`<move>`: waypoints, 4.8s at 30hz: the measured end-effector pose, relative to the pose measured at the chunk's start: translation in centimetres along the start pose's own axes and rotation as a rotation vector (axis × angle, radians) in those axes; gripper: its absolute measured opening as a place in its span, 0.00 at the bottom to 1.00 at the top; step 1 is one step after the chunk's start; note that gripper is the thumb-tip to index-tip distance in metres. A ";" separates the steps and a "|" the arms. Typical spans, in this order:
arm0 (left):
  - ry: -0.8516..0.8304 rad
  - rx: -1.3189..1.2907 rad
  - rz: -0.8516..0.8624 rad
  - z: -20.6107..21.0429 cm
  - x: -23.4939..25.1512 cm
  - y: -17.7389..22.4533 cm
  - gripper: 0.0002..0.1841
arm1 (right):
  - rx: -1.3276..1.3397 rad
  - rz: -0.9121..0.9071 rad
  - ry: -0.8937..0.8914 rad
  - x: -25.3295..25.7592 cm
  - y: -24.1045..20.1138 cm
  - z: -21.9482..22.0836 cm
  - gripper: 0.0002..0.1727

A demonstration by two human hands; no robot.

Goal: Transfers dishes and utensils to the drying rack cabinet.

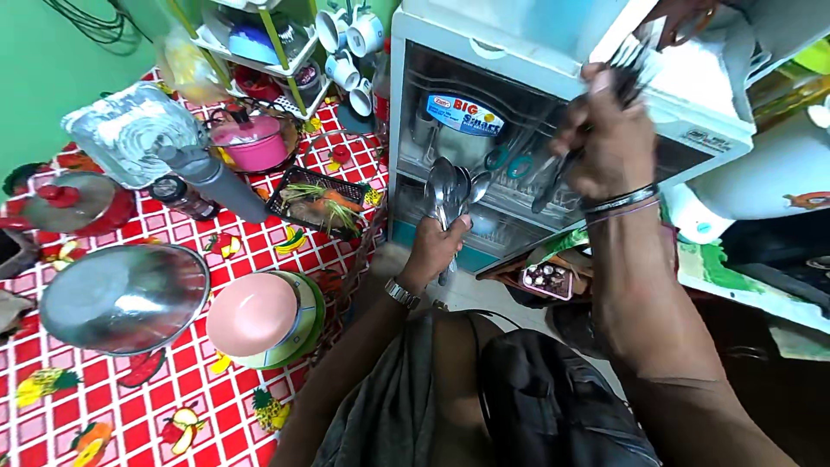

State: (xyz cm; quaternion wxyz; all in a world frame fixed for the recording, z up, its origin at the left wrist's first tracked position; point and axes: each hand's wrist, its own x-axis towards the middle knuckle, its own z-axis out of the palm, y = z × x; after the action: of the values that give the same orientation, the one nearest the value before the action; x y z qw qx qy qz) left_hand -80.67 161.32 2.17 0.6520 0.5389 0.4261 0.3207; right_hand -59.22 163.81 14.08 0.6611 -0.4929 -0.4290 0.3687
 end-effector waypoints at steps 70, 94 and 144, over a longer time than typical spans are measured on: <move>0.333 -0.802 0.143 1.7 10.6 2.9 0.14 | 0.480 0.760 0.320 -4.8 14.8 2.4 0.28; 0.098 0.019 0.502 3.0 8.3 1.3 0.06 | 0.409 0.522 0.102 -0.1 14.6 2.2 0.15; 0.122 0.326 0.395 10.3 17.5 -4.1 0.32 | 0.027 0.179 0.314 -4.4 11.0 -17.7 0.05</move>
State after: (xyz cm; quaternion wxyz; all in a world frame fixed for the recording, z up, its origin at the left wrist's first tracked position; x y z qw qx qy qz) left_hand -64.03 171.41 -4.91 0.4544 0.6894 0.3971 0.4006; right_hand -44.98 156.53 0.00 0.6909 -0.5718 -0.2702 0.3503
